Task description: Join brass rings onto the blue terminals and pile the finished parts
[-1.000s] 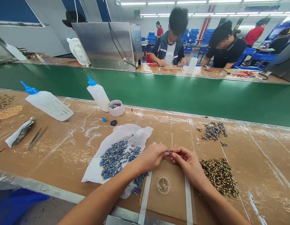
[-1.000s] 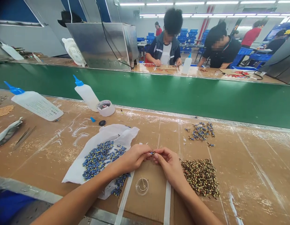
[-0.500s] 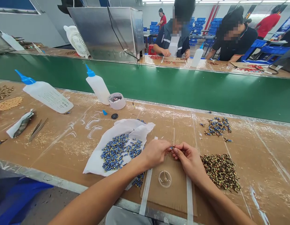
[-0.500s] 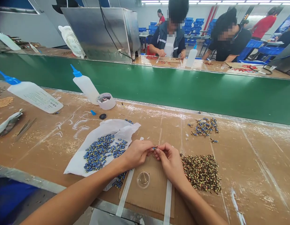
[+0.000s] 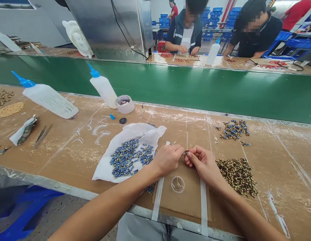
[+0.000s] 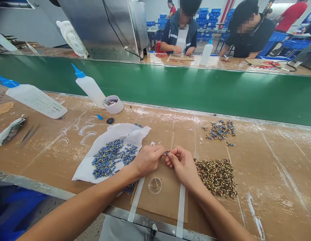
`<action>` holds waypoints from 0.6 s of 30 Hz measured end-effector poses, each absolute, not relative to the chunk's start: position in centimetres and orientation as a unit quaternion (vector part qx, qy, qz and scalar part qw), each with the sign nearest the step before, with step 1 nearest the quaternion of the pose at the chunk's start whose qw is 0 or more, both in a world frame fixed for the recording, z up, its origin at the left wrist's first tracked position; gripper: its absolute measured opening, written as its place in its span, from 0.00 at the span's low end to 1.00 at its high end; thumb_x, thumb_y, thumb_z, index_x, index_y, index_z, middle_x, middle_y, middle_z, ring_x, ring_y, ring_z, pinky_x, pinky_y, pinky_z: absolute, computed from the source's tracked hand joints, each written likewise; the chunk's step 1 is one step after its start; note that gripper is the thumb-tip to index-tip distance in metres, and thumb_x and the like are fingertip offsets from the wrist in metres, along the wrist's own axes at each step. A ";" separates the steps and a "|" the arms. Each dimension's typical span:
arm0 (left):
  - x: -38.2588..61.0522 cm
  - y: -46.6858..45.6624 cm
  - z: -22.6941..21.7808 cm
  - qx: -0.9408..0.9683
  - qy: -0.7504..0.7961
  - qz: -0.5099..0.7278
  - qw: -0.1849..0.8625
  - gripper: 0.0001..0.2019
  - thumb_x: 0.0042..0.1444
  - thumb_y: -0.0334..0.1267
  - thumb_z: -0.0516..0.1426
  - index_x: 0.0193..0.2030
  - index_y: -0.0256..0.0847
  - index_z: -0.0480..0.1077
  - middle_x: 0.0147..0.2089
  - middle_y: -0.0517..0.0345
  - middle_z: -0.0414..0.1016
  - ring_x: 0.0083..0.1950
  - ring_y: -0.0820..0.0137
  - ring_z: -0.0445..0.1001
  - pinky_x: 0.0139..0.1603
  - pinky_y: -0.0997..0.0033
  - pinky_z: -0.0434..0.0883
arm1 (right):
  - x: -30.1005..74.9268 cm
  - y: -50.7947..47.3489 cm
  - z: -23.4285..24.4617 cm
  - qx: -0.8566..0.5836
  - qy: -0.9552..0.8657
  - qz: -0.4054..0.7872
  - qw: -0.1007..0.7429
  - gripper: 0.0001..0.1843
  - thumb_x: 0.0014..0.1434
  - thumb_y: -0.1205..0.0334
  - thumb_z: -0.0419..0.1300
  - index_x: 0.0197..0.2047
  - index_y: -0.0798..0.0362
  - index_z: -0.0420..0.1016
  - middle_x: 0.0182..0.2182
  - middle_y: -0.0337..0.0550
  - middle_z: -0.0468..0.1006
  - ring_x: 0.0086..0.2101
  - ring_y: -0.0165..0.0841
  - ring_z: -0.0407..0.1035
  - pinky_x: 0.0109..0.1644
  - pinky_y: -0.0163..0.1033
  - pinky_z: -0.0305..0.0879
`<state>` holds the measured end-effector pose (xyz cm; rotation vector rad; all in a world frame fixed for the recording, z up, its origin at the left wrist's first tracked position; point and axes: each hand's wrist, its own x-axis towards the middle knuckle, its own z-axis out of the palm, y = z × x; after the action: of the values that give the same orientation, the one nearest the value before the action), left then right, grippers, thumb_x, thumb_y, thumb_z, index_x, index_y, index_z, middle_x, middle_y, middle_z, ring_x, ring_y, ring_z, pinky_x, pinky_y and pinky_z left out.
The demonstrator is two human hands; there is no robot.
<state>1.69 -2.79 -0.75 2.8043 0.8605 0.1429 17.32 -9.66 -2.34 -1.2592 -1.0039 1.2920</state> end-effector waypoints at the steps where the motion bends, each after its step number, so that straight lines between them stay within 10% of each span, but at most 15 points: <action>1: 1.7 -2.7 -0.7 0.949 0.294 0.042 0.110 0.07 0.57 0.26 0.51 0.37 0.38 0.68 0.34 0.54 0.73 0.35 0.65 0.72 0.33 0.70 0.65 | 17.2 -9.6 -2.4 -0.525 -0.424 0.526 0.518 0.20 0.56 0.44 0.65 0.30 0.54 0.69 0.24 0.40 0.75 0.24 0.27 0.66 0.29 0.33 0.64; 18: 0.6 -1.0 0.1 0.934 0.227 0.091 0.261 0.12 0.67 0.33 0.48 0.36 0.38 0.70 0.34 0.55 0.76 0.36 0.68 0.72 0.35 0.71 0.60 | 17.6 -9.4 -2.9 -0.524 -0.430 0.521 0.519 0.18 0.57 0.46 0.65 0.36 0.55 0.73 0.28 0.41 0.76 0.29 0.29 0.69 0.33 0.35 0.69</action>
<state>0.63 -0.96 0.12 2.5285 0.6139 0.2464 17.61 -9.36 -2.90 -1.2569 -1.0314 1.2505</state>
